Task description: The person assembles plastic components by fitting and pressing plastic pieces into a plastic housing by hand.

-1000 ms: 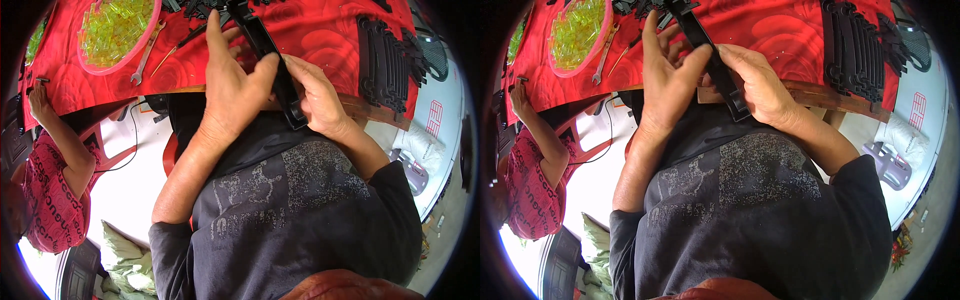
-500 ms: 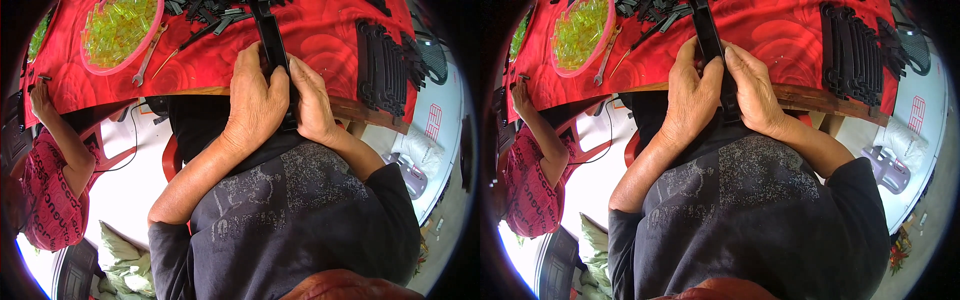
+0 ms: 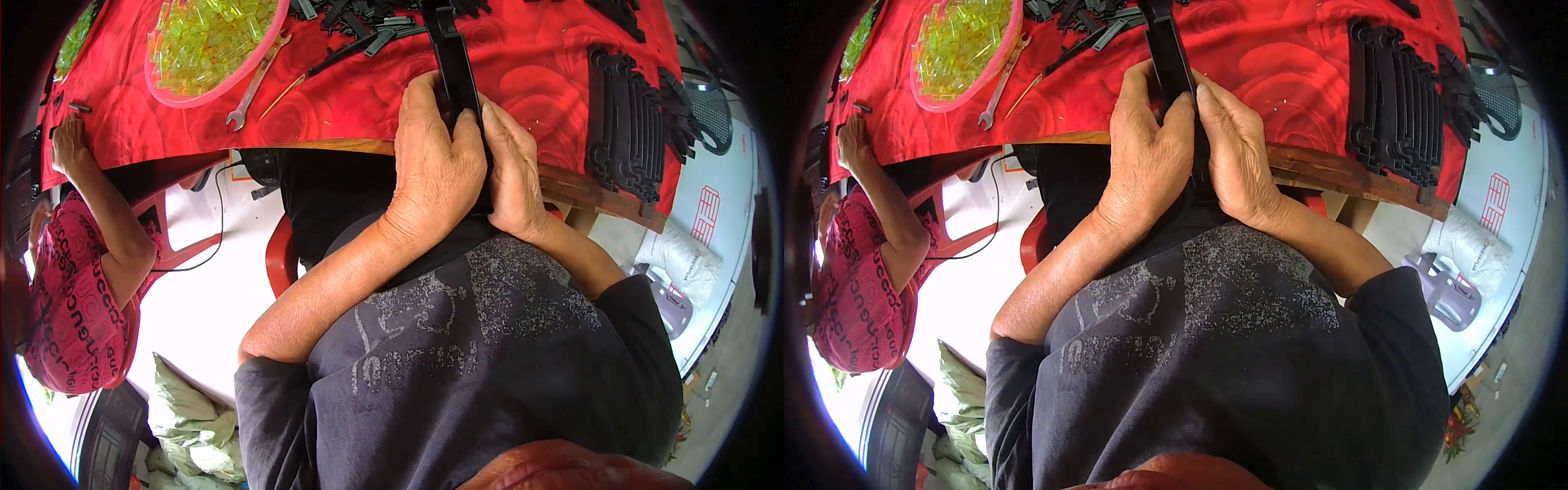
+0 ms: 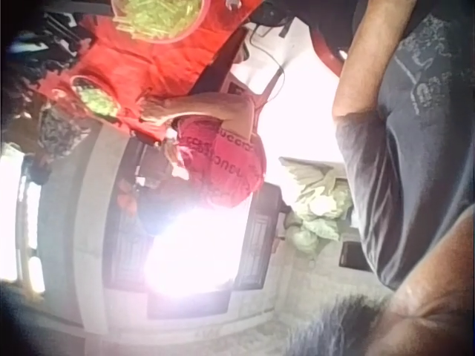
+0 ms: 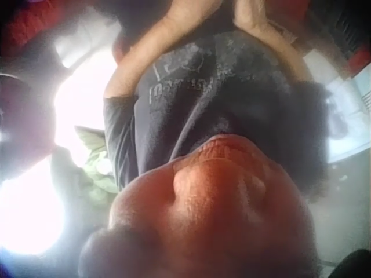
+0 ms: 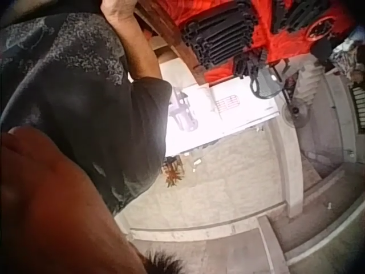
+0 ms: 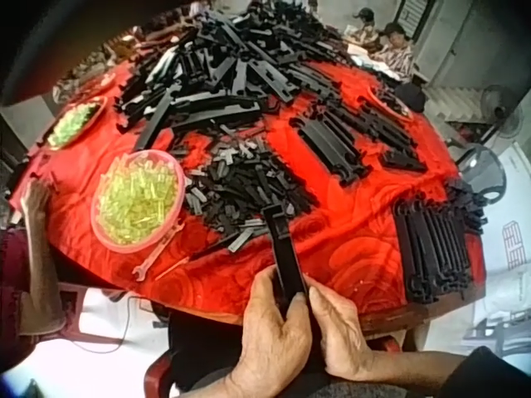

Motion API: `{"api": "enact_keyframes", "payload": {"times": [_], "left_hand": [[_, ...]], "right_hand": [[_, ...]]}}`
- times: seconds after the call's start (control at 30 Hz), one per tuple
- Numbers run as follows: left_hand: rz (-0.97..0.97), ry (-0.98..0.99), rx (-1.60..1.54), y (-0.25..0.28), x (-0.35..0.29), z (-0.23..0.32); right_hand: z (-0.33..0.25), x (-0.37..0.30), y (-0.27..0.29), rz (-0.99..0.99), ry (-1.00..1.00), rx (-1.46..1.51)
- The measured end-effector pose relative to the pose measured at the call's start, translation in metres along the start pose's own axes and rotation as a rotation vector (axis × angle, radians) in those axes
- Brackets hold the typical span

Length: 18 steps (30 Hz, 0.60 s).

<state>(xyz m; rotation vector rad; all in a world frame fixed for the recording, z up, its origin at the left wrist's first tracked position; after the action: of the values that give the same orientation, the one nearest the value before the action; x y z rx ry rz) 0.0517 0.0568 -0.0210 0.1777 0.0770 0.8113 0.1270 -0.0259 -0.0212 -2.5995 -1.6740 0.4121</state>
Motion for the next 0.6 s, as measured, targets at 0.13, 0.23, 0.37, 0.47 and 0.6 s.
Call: {"api": "enact_keyframes", "payload": {"times": [0.13,0.23,0.37,0.47,0.6], "left_hand": [[0.016,0.017,-0.052,0.003,0.002,0.004],[-0.036,0.162,-0.114,0.002,0.003,-0.007],[0.006,0.092,-0.097,0.006,0.005,0.0],[0.015,0.106,-0.114,0.007,0.006,0.001],[0.009,0.093,-0.122,0.006,0.007,0.001]], "right_hand": [[-0.001,0.002,-0.004,-0.024,0.018,-0.03],[0.002,0.001,-0.006,-0.05,-0.009,-0.009],[-0.002,0.0,-0.008,-0.059,0.011,-0.058],[0.002,-0.002,-0.003,-0.045,0.002,-0.071],[0.003,-0.004,-0.001,-0.027,0.004,-0.082]]}}
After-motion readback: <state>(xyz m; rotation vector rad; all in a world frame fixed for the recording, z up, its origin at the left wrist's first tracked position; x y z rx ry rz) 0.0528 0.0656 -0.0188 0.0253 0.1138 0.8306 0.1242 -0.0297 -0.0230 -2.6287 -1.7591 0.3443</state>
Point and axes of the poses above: each hand's wrist, its own x-axis towards the middle knuckle, its own y-axis out of the back of the hand, z = x × y, the point moved 10 cm from there along x, towards the middle knuckle, and after that the axes turned 10 degrees about -z, right-handed, at the moved point
